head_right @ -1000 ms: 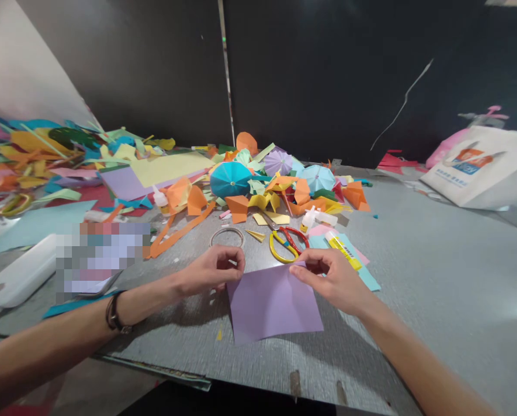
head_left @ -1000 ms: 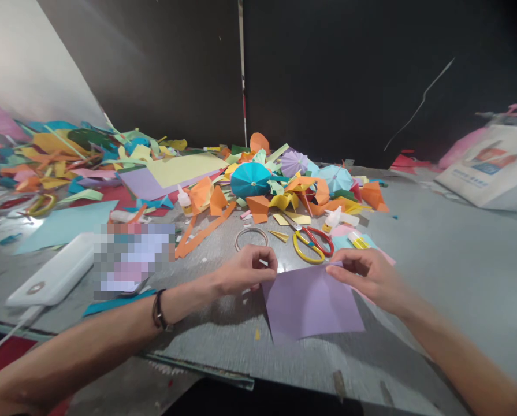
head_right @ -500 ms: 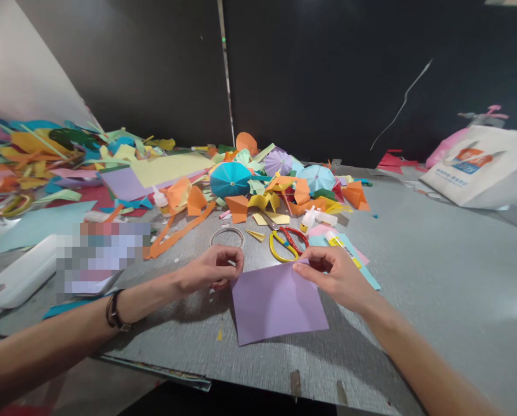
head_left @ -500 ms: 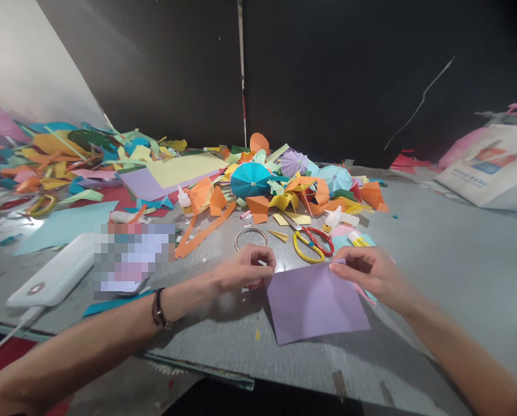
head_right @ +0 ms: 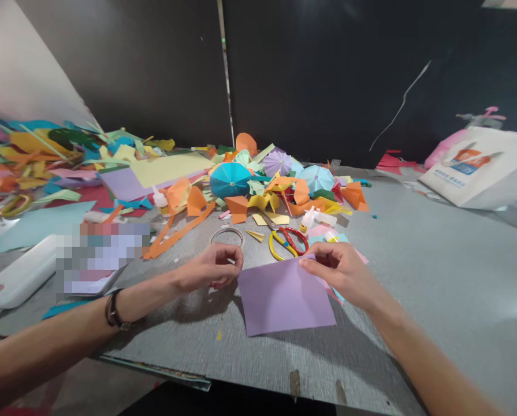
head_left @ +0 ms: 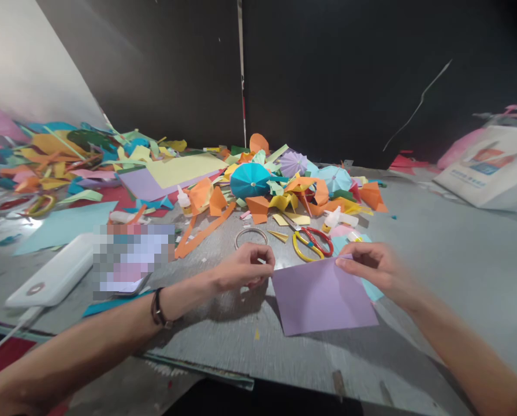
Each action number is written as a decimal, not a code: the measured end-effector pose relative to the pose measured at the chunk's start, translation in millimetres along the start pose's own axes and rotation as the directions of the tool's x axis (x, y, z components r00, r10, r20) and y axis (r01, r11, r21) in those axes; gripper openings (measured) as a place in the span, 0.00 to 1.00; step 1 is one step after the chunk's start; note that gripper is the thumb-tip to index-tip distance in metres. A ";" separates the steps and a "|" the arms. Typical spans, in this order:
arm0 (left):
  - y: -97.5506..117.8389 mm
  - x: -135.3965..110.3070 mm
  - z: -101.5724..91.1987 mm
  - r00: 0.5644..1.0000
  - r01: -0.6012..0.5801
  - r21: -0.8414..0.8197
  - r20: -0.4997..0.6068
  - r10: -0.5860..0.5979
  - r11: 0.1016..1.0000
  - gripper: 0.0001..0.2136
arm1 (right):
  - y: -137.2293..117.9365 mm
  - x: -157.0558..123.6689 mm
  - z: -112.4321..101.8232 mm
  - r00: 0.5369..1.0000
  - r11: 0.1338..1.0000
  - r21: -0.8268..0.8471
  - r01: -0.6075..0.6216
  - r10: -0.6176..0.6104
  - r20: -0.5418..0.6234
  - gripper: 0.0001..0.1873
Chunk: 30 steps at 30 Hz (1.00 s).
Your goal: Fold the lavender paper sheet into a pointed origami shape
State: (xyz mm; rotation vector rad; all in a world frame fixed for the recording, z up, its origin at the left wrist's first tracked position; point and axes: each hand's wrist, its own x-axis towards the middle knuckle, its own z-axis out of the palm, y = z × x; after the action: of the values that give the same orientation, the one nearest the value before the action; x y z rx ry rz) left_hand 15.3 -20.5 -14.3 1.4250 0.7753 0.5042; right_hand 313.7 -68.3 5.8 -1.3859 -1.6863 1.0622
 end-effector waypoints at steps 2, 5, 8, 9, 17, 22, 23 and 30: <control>0.7 0.2 -1.0 1.000 0.003 0.003 -0.009 -0.003 1.000 0.06 | -0.4 -0.1 -0.5 1.000 1.000 0.012 -0.014 0.014 -0.002 0.21; -1.8 1.8 -5.9 1.000 -0.005 0.004 -0.030 0.005 1.000 0.06 | -2.1 0.4 -6.8 0.997 0.999 0.034 0.001 0.002 -0.081 0.20; -6.2 4.5 -10.9 0.998 -0.025 -0.021 -0.050 0.024 0.999 0.06 | -3.7 2.0 -16.6 0.980 0.995 0.102 0.009 0.011 -0.197 0.19; -7.6 5.5 -11.6 0.998 -0.034 -0.032 -0.059 0.032 0.999 0.07 | -3.8 2.5 -18.5 0.977 0.990 0.143 -0.001 0.031 -0.209 0.19; -12.0 6.0 -4.2 0.999 -0.044 -0.068 0.017 0.045 0.997 0.19 | -2.4 3.6 11.8 0.995 0.978 0.205 -0.041 0.059 -0.081 0.23; -11.6 0.8 0.8 0.998 -0.026 0.099 0.057 0.021 0.995 0.18 | -1.8 2.6 28.2 0.988 0.999 -0.028 0.045 -0.049 -0.145 0.24; -12.6 0.6 1.6 0.999 -0.035 0.091 0.041 0.032 0.995 0.18 | -0.8 2.4 30.4 0.985 0.997 -0.048 0.054 -0.061 -0.160 0.23; -16.4 0.9 3.2 0.999 -0.004 0.074 0.033 0.001 0.997 0.18 | 7.3 -4.0 46.4 0.971 0.984 -0.156 0.090 -0.122 -0.208 0.14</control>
State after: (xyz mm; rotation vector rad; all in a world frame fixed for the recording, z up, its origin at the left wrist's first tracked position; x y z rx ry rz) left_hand 16.0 -23.7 -30.7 1.4997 0.7730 0.4569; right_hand 276.0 -79.0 -20.4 -1.4290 -1.6815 0.7124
